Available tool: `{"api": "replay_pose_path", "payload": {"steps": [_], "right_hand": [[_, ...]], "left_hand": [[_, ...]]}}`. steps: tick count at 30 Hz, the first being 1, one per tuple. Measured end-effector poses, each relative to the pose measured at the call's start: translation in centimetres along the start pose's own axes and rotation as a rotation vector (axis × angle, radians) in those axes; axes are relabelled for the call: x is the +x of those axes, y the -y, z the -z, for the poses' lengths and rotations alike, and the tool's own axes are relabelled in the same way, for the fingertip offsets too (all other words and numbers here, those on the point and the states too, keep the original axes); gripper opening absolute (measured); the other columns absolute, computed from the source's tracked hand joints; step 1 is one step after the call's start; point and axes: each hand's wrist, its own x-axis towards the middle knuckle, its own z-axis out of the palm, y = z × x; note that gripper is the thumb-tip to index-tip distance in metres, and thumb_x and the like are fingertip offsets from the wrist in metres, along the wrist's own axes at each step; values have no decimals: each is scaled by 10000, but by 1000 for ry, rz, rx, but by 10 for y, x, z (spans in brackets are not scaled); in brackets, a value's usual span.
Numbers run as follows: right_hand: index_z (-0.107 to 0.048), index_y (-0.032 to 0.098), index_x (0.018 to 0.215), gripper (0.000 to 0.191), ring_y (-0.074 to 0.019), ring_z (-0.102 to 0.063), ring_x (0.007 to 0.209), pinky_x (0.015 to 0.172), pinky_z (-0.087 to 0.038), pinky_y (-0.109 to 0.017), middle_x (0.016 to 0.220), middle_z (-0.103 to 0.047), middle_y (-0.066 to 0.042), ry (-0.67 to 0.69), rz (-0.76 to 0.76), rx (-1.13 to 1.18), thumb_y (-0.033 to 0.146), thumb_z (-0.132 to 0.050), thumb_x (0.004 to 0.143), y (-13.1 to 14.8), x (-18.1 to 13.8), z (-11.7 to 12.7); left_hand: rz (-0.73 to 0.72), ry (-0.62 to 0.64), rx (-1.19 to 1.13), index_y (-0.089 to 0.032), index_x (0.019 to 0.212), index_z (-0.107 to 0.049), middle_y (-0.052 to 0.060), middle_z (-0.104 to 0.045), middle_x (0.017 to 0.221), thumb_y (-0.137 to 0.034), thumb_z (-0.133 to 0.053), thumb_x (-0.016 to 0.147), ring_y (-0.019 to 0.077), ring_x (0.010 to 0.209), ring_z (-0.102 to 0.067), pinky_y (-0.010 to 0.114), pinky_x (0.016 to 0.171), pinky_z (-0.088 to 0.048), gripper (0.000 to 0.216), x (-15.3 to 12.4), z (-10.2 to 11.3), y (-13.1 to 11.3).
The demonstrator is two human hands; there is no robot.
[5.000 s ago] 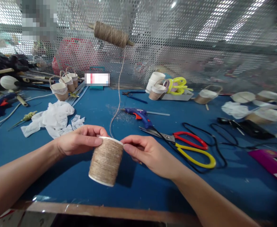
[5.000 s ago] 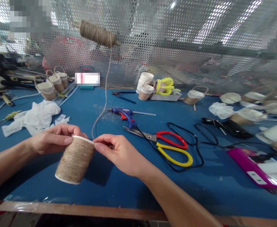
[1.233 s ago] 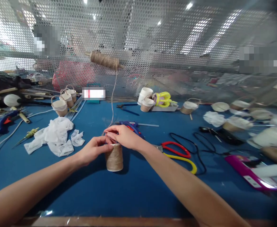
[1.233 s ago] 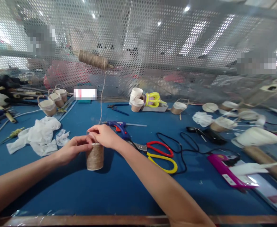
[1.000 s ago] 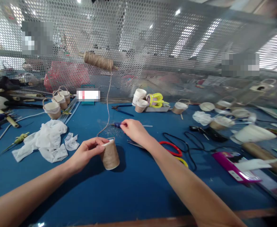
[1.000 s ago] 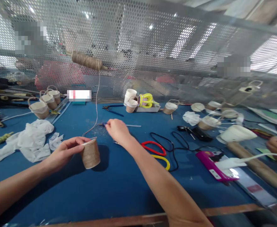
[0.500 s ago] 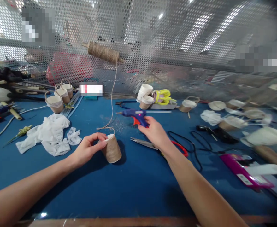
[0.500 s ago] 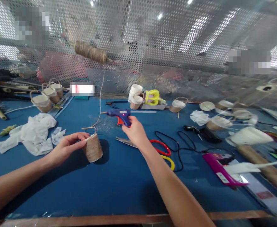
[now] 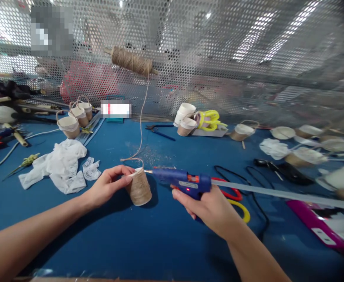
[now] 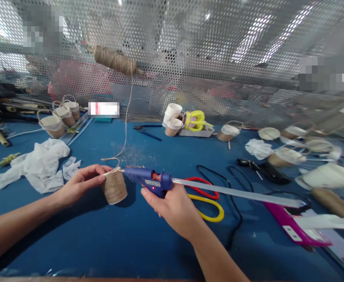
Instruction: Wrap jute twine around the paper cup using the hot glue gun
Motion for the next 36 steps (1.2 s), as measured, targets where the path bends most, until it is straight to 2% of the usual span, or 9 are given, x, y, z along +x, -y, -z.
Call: {"api": "replay_pose_path", "payload": {"steps": [4, 9, 14, 19, 23, 27, 29, 32, 36], "right_hand": [[-565, 196, 658, 185, -102, -448, 333, 346, -386, -219, 383, -455, 59, -28, 72, -49, 359, -556, 746, -4, -1, -6], [-612, 227, 701, 144, -115, -465, 322, 336, -398, -228, 375, -472, 65, -95, 262, -110, 321, -535, 779, -3, -1, -11], [-656, 236, 792, 146, -189, -636, 569, 505, -512, -280, 563, -639, 0, -150, 338, -229, 310, -530, 789, 3, -4, -13], [-652, 210, 860, 142, -197, -668, 775, 736, -536, -305, 804, -711, -33, -190, 408, -239, 259, -544, 784, 2, -6, -18], [-681, 207, 787, 180, -198, -671, 699, 685, -545, -308, 730, -709, -46, -177, 529, -371, 243, -506, 803, -2, -7, -18], [-726, 239, 852, 331, -251, -675, 742, 738, -526, -420, 720, -713, -77, -167, 740, -632, 170, -403, 837, -7, -9, -13], [-728, 260, 880, 340, -254, -676, 764, 762, -519, -432, 721, -714, -74, -170, 736, -674, 147, -411, 830, -9, -11, -10], [-728, 274, 873, 267, -243, -676, 772, 768, -526, -401, 748, -717, -64, -173, 645, -650, 172, -491, 804, -10, -12, -8], [-730, 253, 904, 359, -264, -681, 735, 700, -540, -429, 754, -720, -90, -194, 804, -826, 99, -417, 817, -10, -11, -10]], "left_hand": [[-5, -9, 4, -146, 680, -593, 71, -628, 969, -377, -671, 710, 206, 947, -543, 323, 844, -378, 246, -1, -1, -1], [-14, -11, 42, -147, 689, -597, 62, -633, 913, -376, -667, 712, 196, 904, -544, 313, 812, -391, 240, -1, -1, -1], [-13, -4, 54, -143, 702, -588, 54, -627, 866, -388, -656, 719, 181, 844, -550, 286, 735, -408, 255, -2, -2, -2], [-21, 1, 76, -145, 712, -589, 45, -621, 817, -383, -655, 721, 176, 805, -549, 286, 708, -407, 246, -3, -3, -4], [-19, 0, 75, -148, 728, -589, 40, -616, 805, -370, -644, 733, 167, 783, -538, 283, 698, -396, 229, -3, -3, -3], [-23, 9, 97, -146, 736, -588, 33, -598, 796, -368, -626, 749, 156, 760, -523, 285, 710, -390, 226, -3, -3, -3], [-23, 13, 105, -147, 734, -585, 35, -596, 804, -371, -622, 754, 155, 766, -522, 288, 719, -390, 228, -3, -3, -3], [-30, 11, 101, -148, 727, -587, 46, -606, 844, -381, -629, 746, 166, 801, -529, 292, 730, -396, 237, -3, -3, -3], [-38, 10, 93, -141, 724, -599, 44, -607, 837, -386, -639, 736, 162, 788, -535, 293, 733, -403, 249, -3, -3, -3]]}}
